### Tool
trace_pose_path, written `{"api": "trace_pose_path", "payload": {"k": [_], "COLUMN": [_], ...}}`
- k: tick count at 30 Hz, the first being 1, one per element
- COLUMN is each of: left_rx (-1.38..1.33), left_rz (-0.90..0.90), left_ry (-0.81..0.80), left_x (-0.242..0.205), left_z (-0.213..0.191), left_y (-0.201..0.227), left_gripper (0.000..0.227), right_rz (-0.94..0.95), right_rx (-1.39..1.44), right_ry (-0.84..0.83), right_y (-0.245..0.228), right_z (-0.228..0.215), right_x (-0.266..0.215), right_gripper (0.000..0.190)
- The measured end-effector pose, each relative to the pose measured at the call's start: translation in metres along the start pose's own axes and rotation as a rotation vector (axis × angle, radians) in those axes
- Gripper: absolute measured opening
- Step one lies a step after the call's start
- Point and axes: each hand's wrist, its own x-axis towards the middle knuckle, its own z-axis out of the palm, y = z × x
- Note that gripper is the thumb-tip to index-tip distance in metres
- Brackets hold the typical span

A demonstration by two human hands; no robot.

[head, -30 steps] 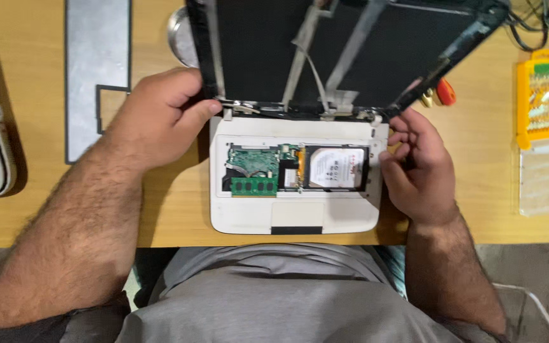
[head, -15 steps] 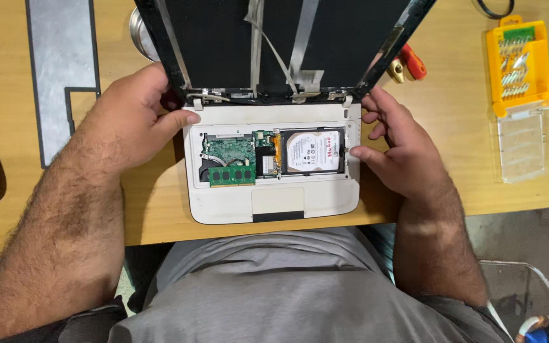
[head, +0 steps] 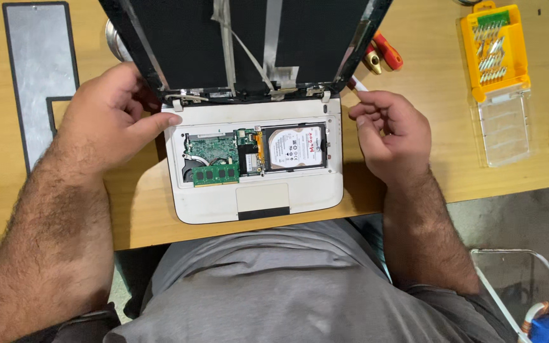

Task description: The person disassembles a white laptop by removing screws from the back cover with a screwdriver. They place the screws in a small metal container, remove the cover, and then reattach it by screwing it back into place.

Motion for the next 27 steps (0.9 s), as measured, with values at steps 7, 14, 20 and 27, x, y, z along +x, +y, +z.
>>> {"api": "trace_pose_path", "payload": {"k": [7, 14, 20, 27], "left_rx": [-0.077, -0.237, -0.384, 0.225], "left_rz": [0.004, 0.121, 0.386, -0.191], "left_ry": [0.011, 0.050, 0.420, 0.107], "left_x": [0.001, -0.007, -0.003, 0.005], "left_z": [0.004, -0.004, -0.014, -0.060], "left_y": [-0.001, 0.006, -0.028, 0.064], "left_gripper": [0.043, 0.047, 0.043, 0.105], "right_rz": [-0.066, -0.110, -0.110, -0.123], "right_rx": [-0.100, -0.148, -0.121, -0.114], "right_ry": [0.039, 0.020, 0.038, -0.040], "right_y": [-0.003, -0.010, -0.007, 0.002], "right_z": [-0.002, -0.002, -0.004, 0.000], "right_x": [-0.004, -0.005, -0.005, -0.007], "right_gripper": [0.023, 0.020, 0.012, 0.018]}}
